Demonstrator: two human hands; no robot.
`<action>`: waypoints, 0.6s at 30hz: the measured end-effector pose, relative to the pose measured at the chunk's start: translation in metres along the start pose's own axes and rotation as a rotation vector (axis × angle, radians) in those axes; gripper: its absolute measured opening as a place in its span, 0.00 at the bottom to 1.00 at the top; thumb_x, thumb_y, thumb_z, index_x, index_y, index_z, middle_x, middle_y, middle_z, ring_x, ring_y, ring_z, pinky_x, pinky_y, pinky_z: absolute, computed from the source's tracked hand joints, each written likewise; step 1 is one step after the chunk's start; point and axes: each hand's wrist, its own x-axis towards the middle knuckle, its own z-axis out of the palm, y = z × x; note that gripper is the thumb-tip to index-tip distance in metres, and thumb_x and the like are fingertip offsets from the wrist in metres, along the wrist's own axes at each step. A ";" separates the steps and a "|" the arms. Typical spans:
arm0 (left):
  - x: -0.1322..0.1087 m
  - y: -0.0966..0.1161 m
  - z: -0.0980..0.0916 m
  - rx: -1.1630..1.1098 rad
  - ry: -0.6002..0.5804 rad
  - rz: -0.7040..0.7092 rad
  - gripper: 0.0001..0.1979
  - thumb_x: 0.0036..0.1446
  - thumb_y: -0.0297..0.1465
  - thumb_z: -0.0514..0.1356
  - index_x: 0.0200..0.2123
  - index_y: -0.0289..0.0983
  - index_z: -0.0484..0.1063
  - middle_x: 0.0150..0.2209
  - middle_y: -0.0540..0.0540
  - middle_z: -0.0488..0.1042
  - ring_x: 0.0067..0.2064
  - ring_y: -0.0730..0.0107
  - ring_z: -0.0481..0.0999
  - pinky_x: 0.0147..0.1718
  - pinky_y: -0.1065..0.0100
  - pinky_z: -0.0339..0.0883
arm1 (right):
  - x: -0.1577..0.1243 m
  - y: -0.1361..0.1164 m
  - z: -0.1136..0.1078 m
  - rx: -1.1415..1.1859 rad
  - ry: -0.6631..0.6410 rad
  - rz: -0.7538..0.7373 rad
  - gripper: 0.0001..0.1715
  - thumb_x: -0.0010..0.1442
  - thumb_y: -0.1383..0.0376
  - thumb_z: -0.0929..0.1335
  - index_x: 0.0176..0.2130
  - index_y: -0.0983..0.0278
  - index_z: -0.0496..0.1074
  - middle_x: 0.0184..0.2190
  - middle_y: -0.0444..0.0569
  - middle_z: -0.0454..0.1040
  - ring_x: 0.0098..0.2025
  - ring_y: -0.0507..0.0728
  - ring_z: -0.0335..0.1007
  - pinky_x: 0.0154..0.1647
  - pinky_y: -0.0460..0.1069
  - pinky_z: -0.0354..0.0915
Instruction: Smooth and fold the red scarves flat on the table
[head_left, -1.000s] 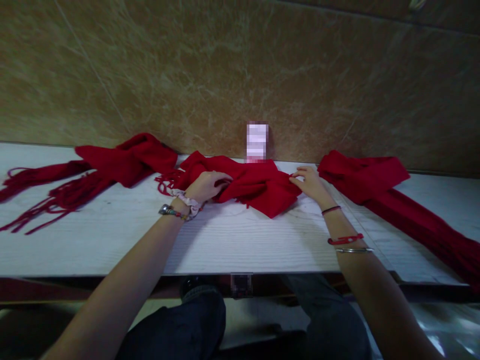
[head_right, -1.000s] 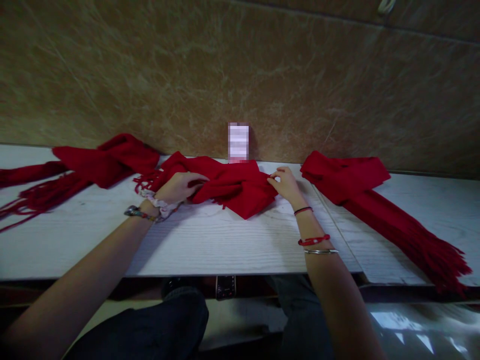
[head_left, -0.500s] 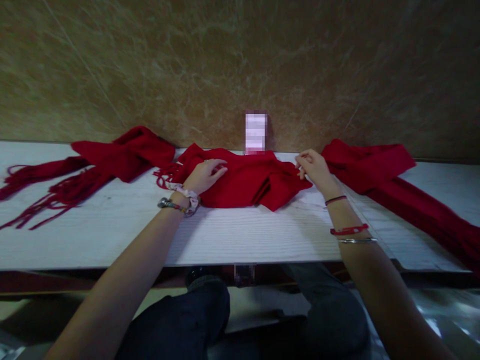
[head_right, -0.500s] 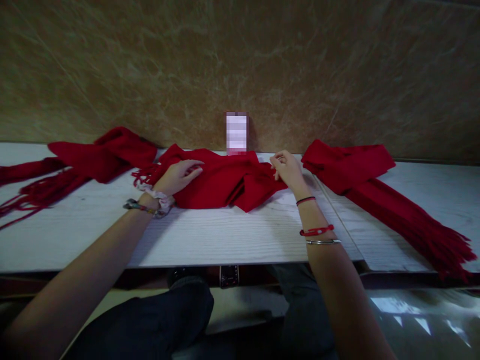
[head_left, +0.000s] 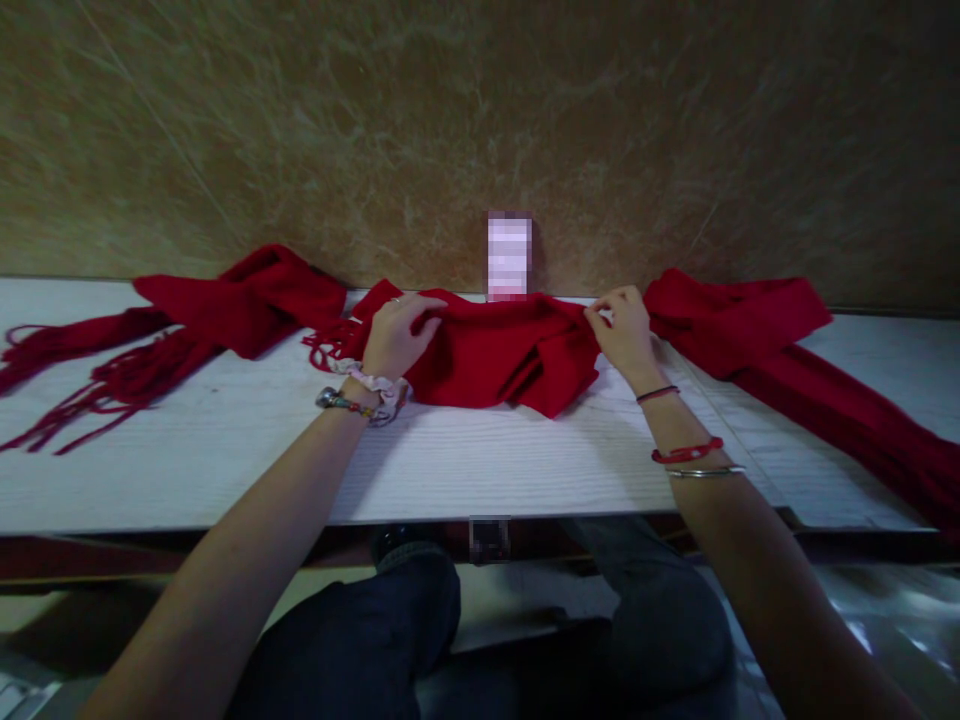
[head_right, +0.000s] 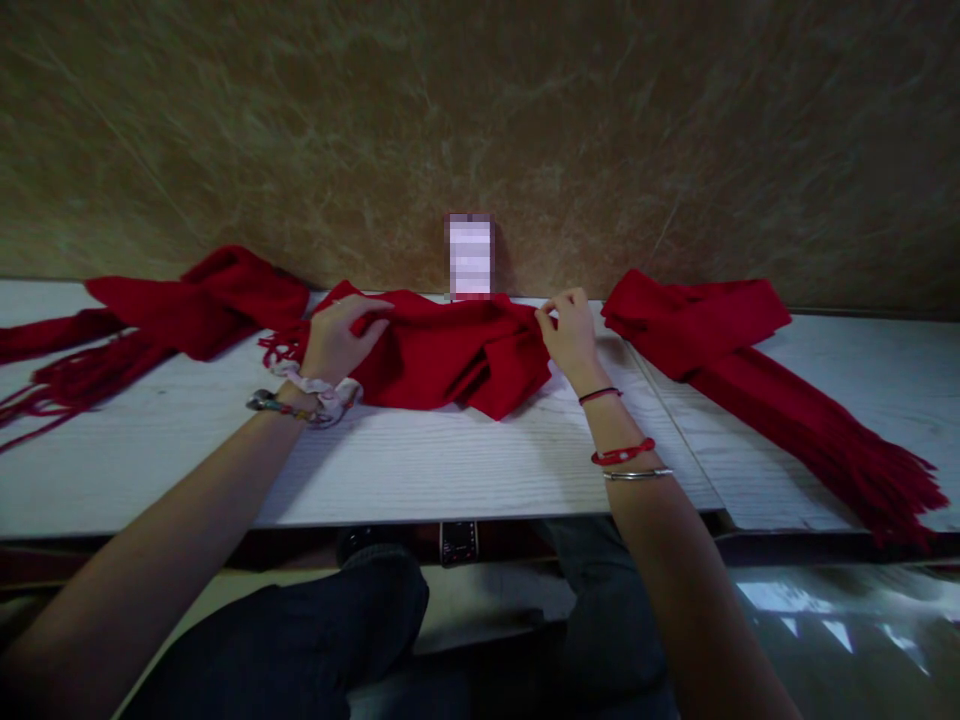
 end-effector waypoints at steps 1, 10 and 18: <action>0.001 0.000 -0.002 0.031 0.072 -0.027 0.10 0.54 0.29 0.53 0.38 0.37 0.71 0.39 0.45 0.75 0.42 0.65 0.72 0.45 0.64 0.64 | 0.001 -0.003 -0.004 0.029 0.071 -0.006 0.06 0.54 0.68 0.63 0.30 0.64 0.70 0.36 0.54 0.64 0.43 0.59 0.63 0.46 0.55 0.61; 0.001 0.000 -0.014 -0.168 -0.456 -0.007 0.18 0.55 0.41 0.51 0.36 0.35 0.73 0.23 0.50 0.72 0.25 0.73 0.70 0.27 0.75 0.62 | 0.000 0.009 -0.020 0.182 -0.474 -0.208 0.04 0.49 0.65 0.66 0.25 0.62 0.69 0.32 0.47 0.70 0.36 0.55 0.66 0.38 0.51 0.64; 0.001 -0.004 0.002 -0.023 -0.338 -0.050 0.16 0.54 0.39 0.53 0.38 0.35 0.72 0.31 0.46 0.75 0.32 0.69 0.72 0.34 0.70 0.64 | -0.004 0.006 -0.007 0.122 -0.534 -0.063 0.10 0.53 0.61 0.64 0.23 0.62 0.67 0.21 0.43 0.69 0.26 0.52 0.63 0.27 0.47 0.59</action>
